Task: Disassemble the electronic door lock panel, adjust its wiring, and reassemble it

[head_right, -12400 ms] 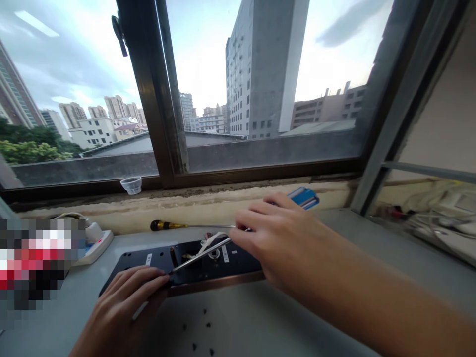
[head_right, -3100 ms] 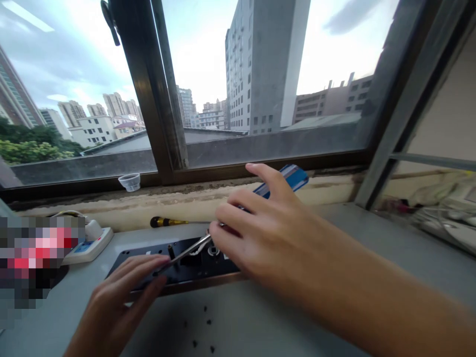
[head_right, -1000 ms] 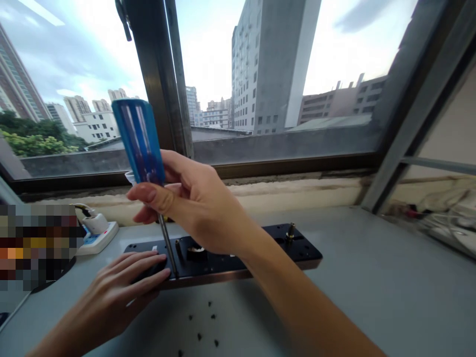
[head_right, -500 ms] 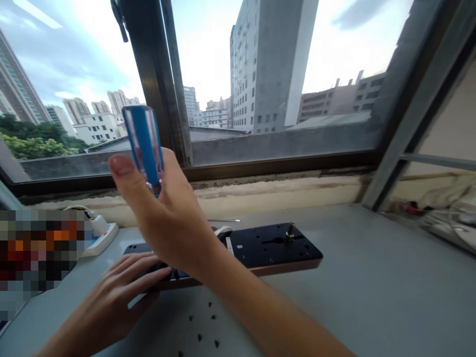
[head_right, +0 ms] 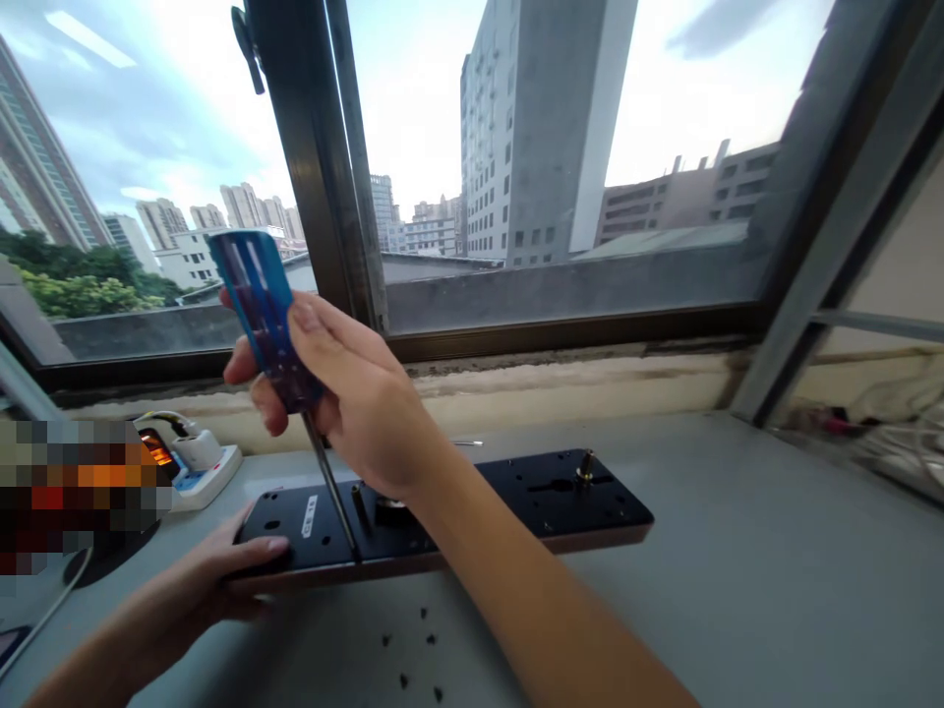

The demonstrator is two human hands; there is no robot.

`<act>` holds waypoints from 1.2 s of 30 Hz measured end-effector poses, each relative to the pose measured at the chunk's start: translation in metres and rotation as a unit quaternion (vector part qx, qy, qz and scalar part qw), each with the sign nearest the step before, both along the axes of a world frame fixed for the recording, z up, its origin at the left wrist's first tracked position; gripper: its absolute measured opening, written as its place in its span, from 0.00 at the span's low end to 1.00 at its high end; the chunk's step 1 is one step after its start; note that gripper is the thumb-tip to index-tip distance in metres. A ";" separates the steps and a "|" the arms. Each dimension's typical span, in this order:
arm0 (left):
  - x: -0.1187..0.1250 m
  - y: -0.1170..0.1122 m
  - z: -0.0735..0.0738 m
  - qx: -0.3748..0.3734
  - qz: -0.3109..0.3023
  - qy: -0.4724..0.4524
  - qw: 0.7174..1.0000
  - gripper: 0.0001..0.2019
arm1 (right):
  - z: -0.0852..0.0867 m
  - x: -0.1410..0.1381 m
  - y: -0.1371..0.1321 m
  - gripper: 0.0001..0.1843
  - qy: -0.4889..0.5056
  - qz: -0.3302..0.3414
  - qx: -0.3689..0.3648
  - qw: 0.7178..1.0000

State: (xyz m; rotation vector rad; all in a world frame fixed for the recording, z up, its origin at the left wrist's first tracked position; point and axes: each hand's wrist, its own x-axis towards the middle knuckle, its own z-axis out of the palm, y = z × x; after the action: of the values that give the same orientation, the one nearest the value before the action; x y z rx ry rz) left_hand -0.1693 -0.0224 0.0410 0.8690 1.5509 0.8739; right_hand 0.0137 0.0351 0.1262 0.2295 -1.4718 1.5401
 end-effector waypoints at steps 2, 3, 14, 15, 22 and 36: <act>0.003 -0.003 0.001 0.008 -0.015 -0.027 0.999 0.39 | 0.000 -0.001 0.003 0.20 0.010 0.033 -0.017 0.999; 0.004 -0.003 0.002 0.010 -0.012 -0.035 0.999 0.40 | 0.000 -0.002 0.004 0.23 0.015 0.044 -0.021 0.999; 0.004 -0.003 0.004 0.015 -0.013 -0.041 0.999 0.42 | 0.009 -0.014 0.020 0.25 0.004 0.195 0.016 0.981; 0.004 -0.002 0.004 0.012 -0.014 -0.043 0.999 0.41 | 0.010 -0.013 0.018 0.21 0.003 0.167 0.010 0.986; 0.005 -0.002 0.004 0.012 -0.016 -0.037 0.999 0.38 | 0.014 -0.005 0.006 0.14 -0.015 -0.081 0.009 0.997; 0.004 -0.002 0.001 0.018 -0.008 -0.028 0.999 0.35 | 0.027 -0.006 -0.007 0.17 -0.116 -0.332 -0.043 0.935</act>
State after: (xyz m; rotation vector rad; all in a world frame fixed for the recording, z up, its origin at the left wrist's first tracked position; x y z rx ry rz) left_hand -0.1648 -0.0246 0.0425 0.8737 1.4830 0.9094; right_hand 0.0081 0.0277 0.1528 -0.4793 -1.4505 1.0894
